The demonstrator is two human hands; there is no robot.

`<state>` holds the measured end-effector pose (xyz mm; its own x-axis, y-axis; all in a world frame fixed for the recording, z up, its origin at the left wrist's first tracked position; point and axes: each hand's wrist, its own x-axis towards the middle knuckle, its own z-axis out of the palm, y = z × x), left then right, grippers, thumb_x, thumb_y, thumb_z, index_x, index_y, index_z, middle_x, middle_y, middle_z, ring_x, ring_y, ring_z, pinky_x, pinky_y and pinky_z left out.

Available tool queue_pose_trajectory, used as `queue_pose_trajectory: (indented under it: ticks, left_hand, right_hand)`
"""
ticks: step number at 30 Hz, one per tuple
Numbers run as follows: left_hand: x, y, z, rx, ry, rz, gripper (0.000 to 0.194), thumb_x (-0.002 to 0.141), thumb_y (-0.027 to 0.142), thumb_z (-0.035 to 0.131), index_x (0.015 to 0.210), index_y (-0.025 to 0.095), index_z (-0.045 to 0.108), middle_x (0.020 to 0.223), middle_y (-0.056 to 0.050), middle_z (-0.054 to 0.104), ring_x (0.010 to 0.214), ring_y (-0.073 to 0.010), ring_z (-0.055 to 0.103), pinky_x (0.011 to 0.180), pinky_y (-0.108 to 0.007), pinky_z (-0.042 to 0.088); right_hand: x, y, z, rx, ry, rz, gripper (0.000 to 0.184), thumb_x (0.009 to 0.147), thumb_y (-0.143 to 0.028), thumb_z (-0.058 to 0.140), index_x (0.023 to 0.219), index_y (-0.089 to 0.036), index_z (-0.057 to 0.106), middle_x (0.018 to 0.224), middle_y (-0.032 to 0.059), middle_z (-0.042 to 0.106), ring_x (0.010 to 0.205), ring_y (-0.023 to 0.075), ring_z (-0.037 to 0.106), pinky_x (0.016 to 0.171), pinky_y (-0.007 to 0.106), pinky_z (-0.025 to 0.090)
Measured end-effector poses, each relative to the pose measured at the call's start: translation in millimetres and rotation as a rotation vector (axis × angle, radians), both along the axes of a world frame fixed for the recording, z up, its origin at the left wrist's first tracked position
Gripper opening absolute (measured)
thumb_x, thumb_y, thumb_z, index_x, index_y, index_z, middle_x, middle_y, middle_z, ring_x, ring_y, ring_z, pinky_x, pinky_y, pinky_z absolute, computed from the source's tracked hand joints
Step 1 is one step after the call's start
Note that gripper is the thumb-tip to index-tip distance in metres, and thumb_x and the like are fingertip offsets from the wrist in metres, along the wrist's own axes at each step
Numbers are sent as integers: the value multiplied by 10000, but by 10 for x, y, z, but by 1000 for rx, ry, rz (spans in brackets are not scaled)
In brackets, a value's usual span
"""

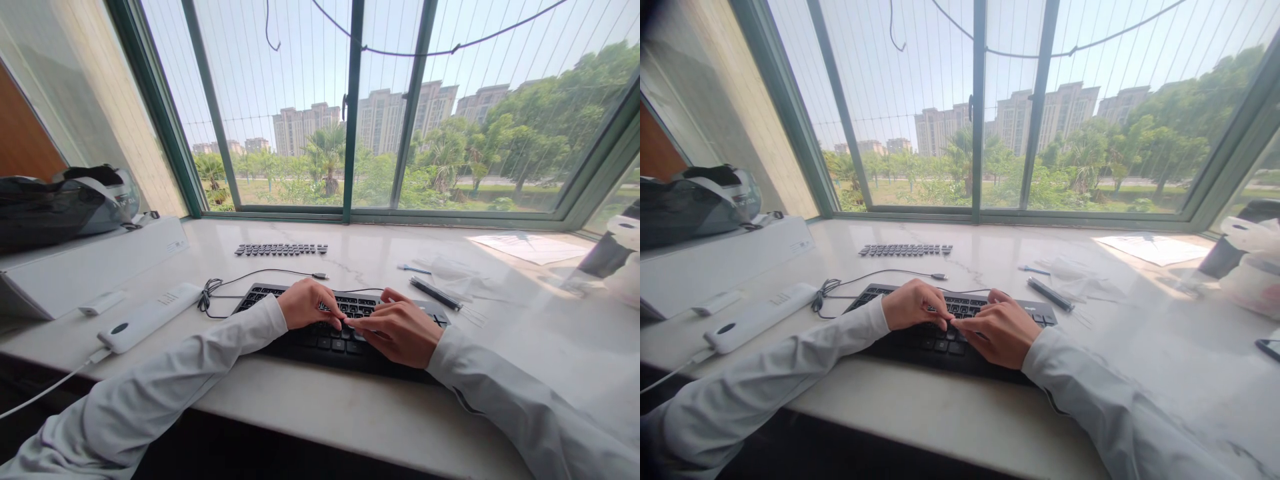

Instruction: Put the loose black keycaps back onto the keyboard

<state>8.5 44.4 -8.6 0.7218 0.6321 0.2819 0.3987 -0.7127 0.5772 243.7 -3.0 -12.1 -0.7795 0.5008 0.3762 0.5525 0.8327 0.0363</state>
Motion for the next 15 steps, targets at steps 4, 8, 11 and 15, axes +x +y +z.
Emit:
queue_pose_trajectory:
  ticks: [4, 8, 11, 15]
  left_hand:
    - [9, 5, -3, -43, 1, 27, 202, 676, 344, 799, 827, 209, 793, 727, -23, 711, 618, -95, 576, 551, -192, 386]
    - [19, 14, -16, -160, -41, 48, 248, 644, 331, 817, 836, 176, 791, 710, -38, 709, 624, -109, 574, 560, -210, 400]
    - [21, 25, -24, -232, -70, 45, 264, 624, 320, 824, 833, 162, 788, 696, -42, 710, 642, -126, 597, 570, -216, 427]
    - [22, 26, -3, -250, -63, 36, 249, 624, 305, 822, 825, 162, 787, 681, -46, 710, 640, -128, 604, 547, -209, 416]
  right_hand:
    - [-12, -8, 20, -13, 4, 14, 303, 958, -282, 419, 1091, -263, 691, 611, -1, 660, 536, 116, 504, 736, 339, 289]
    - [-28, -32, 50, -34, -12, -4, 297, 954, -276, 441, 1131, -305, 677, 622, -18, 668, 533, 116, 506, 738, 336, 287]
    - [-32, -23, 38, -53, 0, -12, 302, 961, -294, 436, 1145, -323, 674, 629, -22, 676, 532, 109, 517, 751, 332, 283]
    - [-29, 15, 1, -87, 20, -4, 306, 958, -310, 444, 1160, -314, 675, 614, -21, 680, 516, 87, 527, 756, 315, 286]
